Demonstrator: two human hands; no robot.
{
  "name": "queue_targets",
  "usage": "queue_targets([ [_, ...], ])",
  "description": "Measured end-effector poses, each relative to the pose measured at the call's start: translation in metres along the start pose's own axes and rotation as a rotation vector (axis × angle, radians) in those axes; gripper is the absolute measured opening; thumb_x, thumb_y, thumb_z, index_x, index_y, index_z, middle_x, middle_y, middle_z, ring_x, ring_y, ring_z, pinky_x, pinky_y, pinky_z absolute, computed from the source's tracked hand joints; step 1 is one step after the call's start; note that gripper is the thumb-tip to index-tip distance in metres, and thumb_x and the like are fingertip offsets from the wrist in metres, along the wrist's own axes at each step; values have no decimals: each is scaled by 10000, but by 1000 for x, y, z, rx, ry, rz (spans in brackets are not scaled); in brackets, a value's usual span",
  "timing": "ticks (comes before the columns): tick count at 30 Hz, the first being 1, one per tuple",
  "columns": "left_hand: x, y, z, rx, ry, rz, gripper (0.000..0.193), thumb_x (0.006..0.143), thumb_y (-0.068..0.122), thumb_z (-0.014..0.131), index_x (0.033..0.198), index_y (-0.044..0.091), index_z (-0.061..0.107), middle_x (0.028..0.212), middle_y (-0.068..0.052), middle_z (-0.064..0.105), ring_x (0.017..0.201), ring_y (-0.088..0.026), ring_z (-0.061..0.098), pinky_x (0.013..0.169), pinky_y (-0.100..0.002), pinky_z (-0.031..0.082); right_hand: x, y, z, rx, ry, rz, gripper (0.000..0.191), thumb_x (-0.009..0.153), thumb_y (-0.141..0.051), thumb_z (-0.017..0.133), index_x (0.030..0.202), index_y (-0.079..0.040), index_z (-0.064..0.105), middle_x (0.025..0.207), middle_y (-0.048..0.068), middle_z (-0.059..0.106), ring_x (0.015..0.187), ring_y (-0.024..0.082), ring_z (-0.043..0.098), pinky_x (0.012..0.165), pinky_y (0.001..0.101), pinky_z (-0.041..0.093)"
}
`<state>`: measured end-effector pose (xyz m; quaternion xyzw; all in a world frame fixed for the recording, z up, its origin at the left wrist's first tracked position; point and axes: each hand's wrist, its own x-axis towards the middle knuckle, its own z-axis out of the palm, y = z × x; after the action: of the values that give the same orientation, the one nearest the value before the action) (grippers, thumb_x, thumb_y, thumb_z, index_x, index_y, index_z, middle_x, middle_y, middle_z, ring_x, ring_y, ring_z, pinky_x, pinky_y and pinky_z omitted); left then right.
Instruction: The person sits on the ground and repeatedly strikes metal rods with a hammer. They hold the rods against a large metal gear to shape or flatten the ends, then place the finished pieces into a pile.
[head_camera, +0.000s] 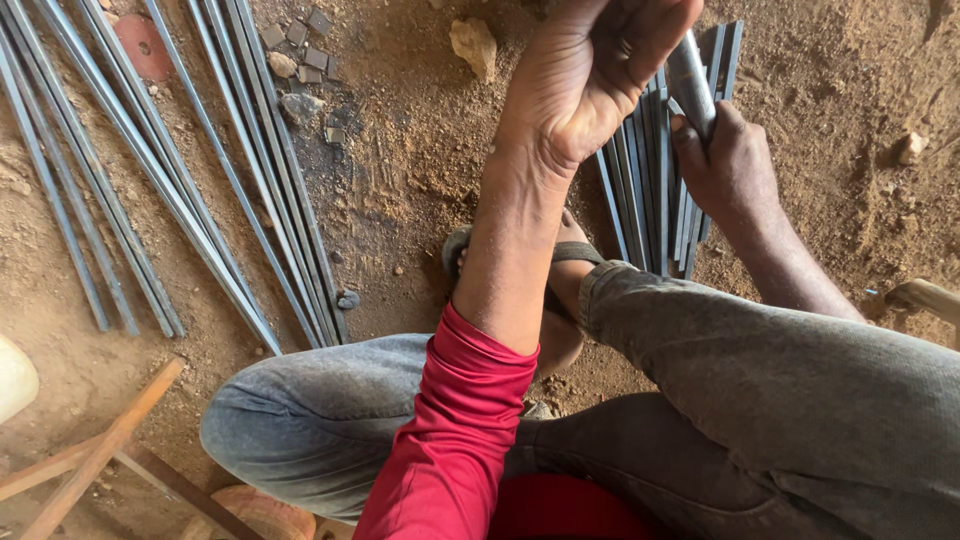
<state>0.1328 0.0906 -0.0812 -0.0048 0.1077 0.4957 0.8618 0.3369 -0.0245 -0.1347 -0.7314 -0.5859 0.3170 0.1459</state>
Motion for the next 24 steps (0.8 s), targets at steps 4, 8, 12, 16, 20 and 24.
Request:
queue_targets([
  [4,1,1,-4,-45,-13,-19,176,950,73,774,1045,-60,708,998,-196,754,919,-277,777,944,-424,650,1,5,2,12,6,-20,355,1144,-262,619,1004,64,626,721,194,679,587,258,686,491,393,544],
  [8,-18,7,-26,288,134,14,184,974,152,714,950,-29,703,766,-113,688,683,-189,708,771,-370,707,-2,6,-3,150,-37,35,336,1116,-294,625,1041,33,640,702,122,640,545,190,569,440,362,434],
  [12,-15,1,-63,1320,604,98,219,983,249,613,892,85,726,591,-11,622,440,-107,542,414,-253,505,-3,-3,-11,336,-74,160,319,1097,-357,552,1072,-48,626,662,7,555,465,106,466,356,298,390],
  [16,15,-11,-95,1664,750,116,430,1013,389,587,747,64,676,515,9,600,332,-92,471,319,-254,353,-7,-7,-19,423,-31,100,369,1122,-395,527,988,-59,597,688,-23,548,497,69,465,379,273,395],
  [20,38,-6,-107,1537,709,269,455,966,475,606,652,150,665,487,53,633,320,-40,551,286,-218,431,-4,8,-27,369,148,-215,384,1145,-427,527,960,-91,547,726,-14,552,554,68,523,440,265,457],
  [24,44,-4,-106,1730,726,312,540,960,568,571,561,204,577,442,78,549,299,-53,422,286,-251,298,19,20,-21,370,268,-472,426,1165,-451,504,964,-76,528,712,-6,593,572,67,599,489,258,506],
])
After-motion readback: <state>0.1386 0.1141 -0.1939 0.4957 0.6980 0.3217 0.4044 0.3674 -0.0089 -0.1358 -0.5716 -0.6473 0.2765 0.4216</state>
